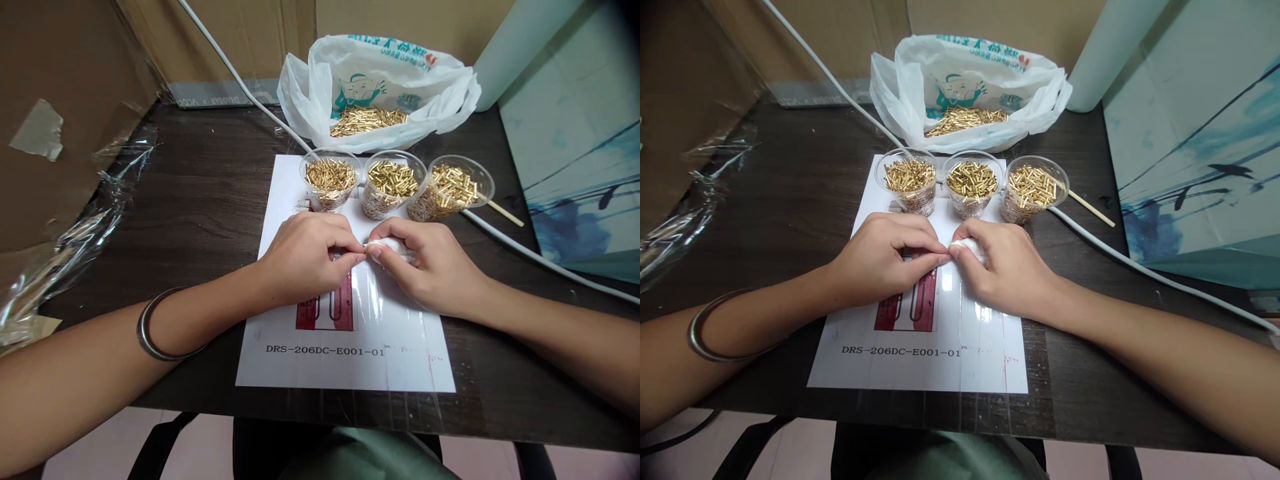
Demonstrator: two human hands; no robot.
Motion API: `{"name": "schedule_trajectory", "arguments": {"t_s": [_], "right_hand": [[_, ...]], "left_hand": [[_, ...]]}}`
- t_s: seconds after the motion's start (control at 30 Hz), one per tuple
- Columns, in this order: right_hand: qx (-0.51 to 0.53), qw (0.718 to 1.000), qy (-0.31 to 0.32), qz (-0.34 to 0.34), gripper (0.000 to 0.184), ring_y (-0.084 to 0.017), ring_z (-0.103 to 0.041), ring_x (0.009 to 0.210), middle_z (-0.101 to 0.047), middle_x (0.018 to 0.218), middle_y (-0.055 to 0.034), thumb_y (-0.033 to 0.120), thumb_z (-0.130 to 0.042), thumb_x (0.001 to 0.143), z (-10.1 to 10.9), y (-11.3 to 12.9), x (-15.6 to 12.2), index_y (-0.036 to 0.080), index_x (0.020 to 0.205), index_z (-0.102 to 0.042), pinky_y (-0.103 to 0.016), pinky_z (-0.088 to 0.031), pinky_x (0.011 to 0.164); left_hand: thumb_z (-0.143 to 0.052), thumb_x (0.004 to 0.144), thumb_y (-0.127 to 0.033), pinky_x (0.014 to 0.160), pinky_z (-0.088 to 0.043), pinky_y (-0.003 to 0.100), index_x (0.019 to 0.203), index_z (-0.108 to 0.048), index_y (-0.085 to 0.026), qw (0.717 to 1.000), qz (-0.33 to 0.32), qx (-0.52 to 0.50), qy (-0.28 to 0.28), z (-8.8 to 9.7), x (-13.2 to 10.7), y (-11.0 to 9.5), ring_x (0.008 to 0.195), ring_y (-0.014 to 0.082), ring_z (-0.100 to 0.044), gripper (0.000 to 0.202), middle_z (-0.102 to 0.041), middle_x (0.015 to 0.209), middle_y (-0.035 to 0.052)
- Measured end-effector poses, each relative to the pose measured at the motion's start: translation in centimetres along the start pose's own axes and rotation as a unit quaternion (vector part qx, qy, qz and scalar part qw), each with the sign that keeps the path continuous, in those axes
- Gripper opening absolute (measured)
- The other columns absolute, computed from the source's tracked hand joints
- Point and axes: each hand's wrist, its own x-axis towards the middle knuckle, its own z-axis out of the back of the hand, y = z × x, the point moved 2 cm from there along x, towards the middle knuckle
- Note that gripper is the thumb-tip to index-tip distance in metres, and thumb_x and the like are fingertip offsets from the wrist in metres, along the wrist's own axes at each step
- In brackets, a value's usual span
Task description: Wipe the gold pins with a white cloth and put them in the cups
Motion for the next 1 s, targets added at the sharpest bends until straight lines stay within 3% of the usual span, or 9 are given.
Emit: {"name": "schedule_trajectory", "arguments": {"t_s": [1.0], "right_hand": [[-0.047,0.998,-0.027,0.015,0.019,-0.01,-0.05,0.06,-0.06,0.07,-0.0002,0.03,-0.047,0.084,-0.17,0.28,-0.13,0.016,0.085,-0.059,-0.023,-0.031,0.057]], "left_hand": [[-0.059,0.078,-0.023,0.063,-0.044,0.024,0.08,-0.072,-0.02,1.0,-0.014,0.012,-0.006,-0.12,0.06,0.12,0.071,0.0127,-0.058,0.013,-0.066,0.076,0.0009]]}}
